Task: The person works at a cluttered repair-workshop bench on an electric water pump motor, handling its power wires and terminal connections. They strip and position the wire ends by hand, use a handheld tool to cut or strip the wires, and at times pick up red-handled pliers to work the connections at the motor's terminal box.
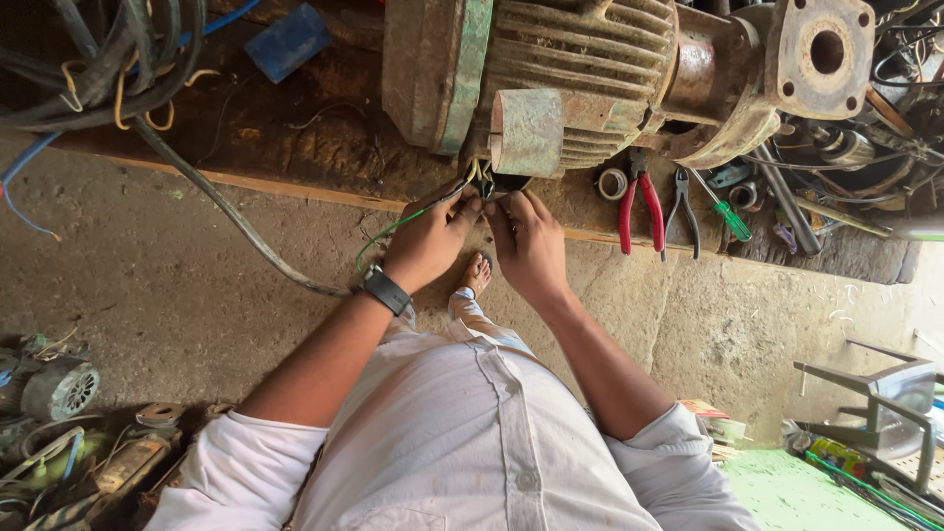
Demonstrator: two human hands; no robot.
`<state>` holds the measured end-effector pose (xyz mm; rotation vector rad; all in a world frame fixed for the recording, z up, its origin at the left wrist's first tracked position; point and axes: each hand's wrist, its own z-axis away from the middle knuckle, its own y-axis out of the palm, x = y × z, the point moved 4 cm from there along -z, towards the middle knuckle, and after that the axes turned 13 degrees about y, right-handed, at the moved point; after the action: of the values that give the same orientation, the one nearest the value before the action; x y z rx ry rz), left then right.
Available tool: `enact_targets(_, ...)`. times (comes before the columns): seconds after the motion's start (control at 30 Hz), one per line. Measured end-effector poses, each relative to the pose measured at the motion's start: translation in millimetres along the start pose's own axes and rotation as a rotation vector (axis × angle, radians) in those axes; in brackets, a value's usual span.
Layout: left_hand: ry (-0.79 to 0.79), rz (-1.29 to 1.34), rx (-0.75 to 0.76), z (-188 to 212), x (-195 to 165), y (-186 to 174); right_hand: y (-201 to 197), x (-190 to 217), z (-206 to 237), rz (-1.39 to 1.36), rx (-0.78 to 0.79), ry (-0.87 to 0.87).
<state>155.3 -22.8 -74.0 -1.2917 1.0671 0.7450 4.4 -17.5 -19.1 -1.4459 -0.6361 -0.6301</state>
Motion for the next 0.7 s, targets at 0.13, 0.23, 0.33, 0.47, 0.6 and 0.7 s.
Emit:
enact_targets(0.13, -0.194, 0.395, 0.187, -10.4, 8.9, 1.9, -8.0, 6.0, -0.7, 0.068, -0.005, -0.085)
enact_targets(0.23, -0.232, 0.309, 0.142, -9.8, 12.8, 0.7, -3.9, -1.3, 0.6, 0.121, -0.039, -0.082)
enact_targets(0.33, 0.009, 0.015, -0.044, -7.6, 4.8, 2.2, 12.0, -25.6, 2.4, -0.025, 0.012, 0.122)
enact_targets(0.47, 0.199, -0.062, -0.126, -4.7, 0.4, 6.5, 48.5, -72.0, 4.3, -0.99, 0.354, 0.874)
enact_targets(0.6, 0.243, -0.044, -0.102, -6.1, 1.8, -1.9, 38.6, -75.7, 0.8, -0.999, 0.56, 0.895)
enact_targets(0.7, 0.201, -0.011, -0.062, -8.2, 1.1, -5.9, 5.4, -55.2, -1.7, -0.202, 0.445, 0.536)
